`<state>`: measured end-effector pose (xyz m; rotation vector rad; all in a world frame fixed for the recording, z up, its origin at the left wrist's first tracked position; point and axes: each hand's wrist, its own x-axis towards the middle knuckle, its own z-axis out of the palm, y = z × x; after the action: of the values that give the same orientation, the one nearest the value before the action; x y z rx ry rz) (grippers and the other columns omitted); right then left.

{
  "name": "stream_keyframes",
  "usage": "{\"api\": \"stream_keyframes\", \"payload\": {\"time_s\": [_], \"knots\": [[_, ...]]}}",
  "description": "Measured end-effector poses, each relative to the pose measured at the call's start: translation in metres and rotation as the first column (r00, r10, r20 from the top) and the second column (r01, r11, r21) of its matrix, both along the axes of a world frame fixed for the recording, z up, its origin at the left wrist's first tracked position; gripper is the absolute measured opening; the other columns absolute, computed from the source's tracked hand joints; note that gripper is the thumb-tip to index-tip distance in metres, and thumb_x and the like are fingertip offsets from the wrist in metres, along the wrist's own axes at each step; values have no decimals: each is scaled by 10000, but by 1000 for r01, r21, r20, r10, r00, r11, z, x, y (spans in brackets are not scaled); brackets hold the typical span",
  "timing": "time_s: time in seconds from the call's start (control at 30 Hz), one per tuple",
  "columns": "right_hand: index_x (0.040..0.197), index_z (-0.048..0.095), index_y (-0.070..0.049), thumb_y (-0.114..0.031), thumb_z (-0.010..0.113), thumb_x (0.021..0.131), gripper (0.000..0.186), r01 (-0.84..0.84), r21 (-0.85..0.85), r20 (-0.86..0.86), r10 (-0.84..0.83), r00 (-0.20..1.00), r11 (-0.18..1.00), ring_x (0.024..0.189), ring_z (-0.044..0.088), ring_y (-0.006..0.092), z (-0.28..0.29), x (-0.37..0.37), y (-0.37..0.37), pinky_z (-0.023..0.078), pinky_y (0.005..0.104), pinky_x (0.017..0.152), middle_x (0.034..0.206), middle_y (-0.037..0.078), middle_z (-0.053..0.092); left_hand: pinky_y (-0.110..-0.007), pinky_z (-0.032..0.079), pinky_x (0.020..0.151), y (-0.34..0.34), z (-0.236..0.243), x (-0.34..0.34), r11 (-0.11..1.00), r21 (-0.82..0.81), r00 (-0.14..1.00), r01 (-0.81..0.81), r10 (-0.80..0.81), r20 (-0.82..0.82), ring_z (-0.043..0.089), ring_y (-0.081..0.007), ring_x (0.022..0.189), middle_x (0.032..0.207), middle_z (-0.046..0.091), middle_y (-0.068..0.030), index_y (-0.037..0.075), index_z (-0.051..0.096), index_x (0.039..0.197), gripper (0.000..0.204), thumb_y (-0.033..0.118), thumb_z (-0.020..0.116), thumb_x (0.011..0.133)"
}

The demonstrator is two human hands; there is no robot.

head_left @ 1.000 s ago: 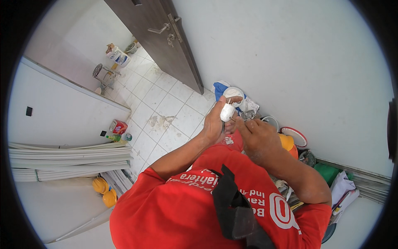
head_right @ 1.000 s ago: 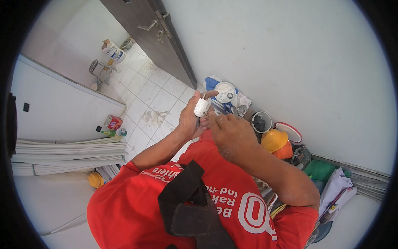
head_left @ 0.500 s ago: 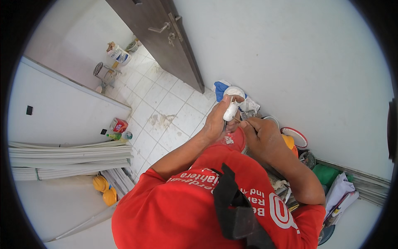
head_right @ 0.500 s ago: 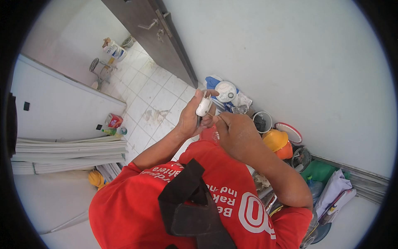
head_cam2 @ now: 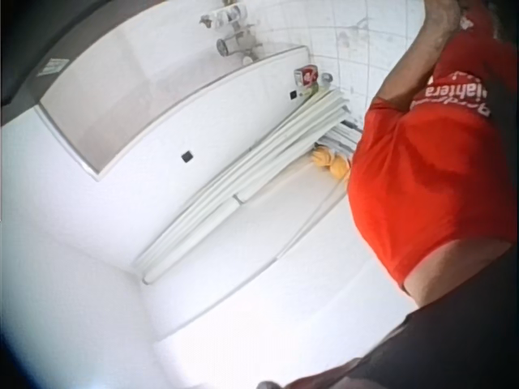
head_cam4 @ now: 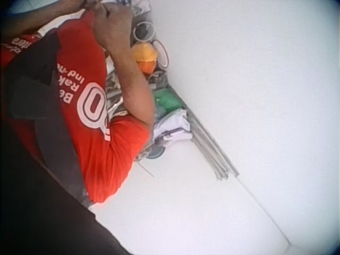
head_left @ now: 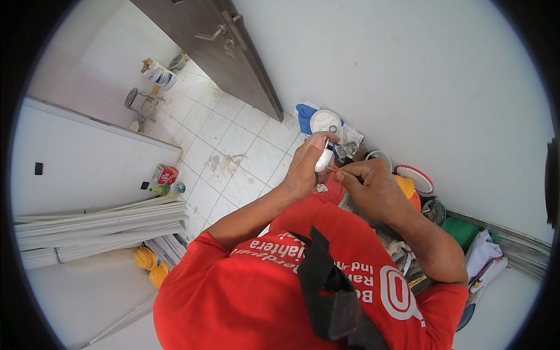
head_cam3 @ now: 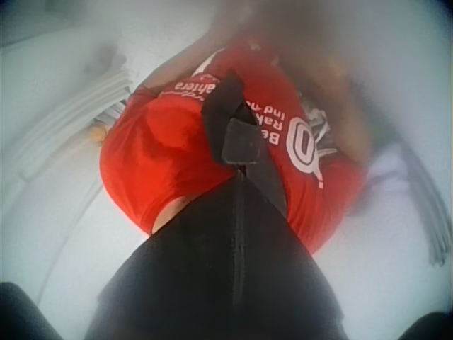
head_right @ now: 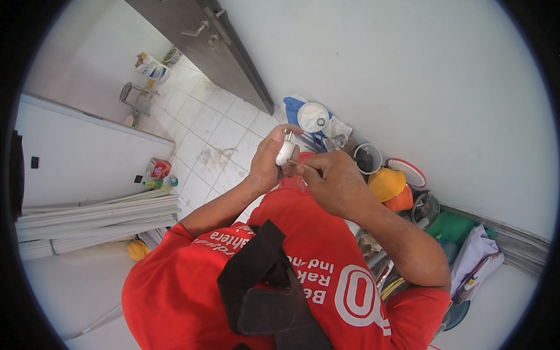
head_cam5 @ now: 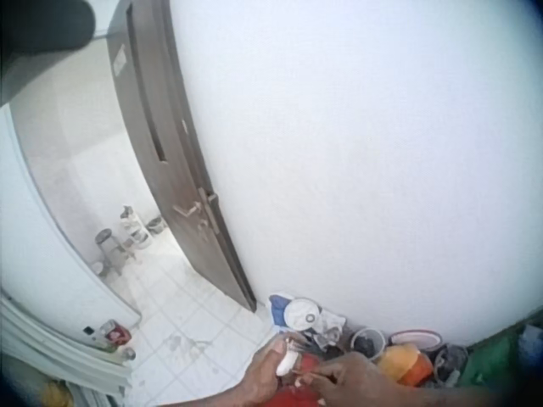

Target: The person manipulates a white electrical plug and a small screwdriver by hand, inserting the screwdriver into the plug body and rotating it to tighten internal components.

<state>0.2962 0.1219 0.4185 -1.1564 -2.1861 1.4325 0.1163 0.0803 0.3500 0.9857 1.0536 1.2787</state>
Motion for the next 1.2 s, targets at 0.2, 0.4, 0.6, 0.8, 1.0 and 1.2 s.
{"api": "stream_keyframes", "payload": {"time_s": [0.2, 0.4, 0.6, 0.8, 1.0, 1.2], "knots": [[732, 619, 46, -152, 586, 932, 283, -16, 18, 28, 16, 999, 1000, 523, 539, 317, 3, 0, 2, 446, 424, 582, 600, 213, 538, -256, 319, 469, 1, -2, 4, 999, -33, 999, -19, 20, 34, 400, -82, 498, 620, 465, 1, 0, 517, 1266, 613, 532, 311, 1041], [882, 653, 13, -124, 615, 869, 143, -187, 524, 129, 139, 982, 831, 577, 636, 298, -26, 5, -3, 485, 399, 553, 637, 162, 595, -255, 297, 457, 5, -3, 3, 999, -45, 999, 10, -8, 46, 337, -82, 478, 581, 419, 6, -8, 483, 1297, 681, 598, 344, 1020], [1134, 621, 65, -130, 645, 762, 421, -460, 830, 437, 146, 888, 314, 642, 615, 207, -30, 13, -5, 483, 325, 548, 775, 74, 608, -261, 263, 464, 6, -12, 4, 995, -99, 983, 27, -8, 183, 311, -80, 489, 587, 403, 11, 1, 469, 1305, 677, 603, 338, 1024], [1061, 647, 31, -127, 596, 882, 244, -291, 760, 276, 117, 954, 581, 619, 616, 219, -24, 3, -4, 476, 366, 555, 730, 86, 600, -265, 254, 475, 9, -13, 7, 989, -147, 969, 3, 34, 246, 312, -79, 498, 590, 395, 18, 9, 453, 1327, 695, 621, 329, 1022], [903, 686, 10, -188, 504, 1005, 287, -77, 158, 71, 67, 995, 984, 649, 641, 329, 5, -6, 5, 494, 427, 641, 686, 185, 627, -261, 257, 483, 13, -15, 5, 994, -111, 962, 17, 14, 273, 299, -80, 494, 584, 390, 18, 0, 444, 1347, 699, 607, 318, 1026], [858, 681, 33, -181, 539, 976, 283, -80, -40, 108, 84, 991, 996, 662, 647, 383, 0, -2, 12, 491, 451, 659, 712, 231, 640, -257, 262, 484, 11, -12, 5, 996, -86, 980, 24, -6, 201, 289, -79, 484, 580, 384, 17, -4, 463, 1329, 684, 595, 327, 1028]]}}
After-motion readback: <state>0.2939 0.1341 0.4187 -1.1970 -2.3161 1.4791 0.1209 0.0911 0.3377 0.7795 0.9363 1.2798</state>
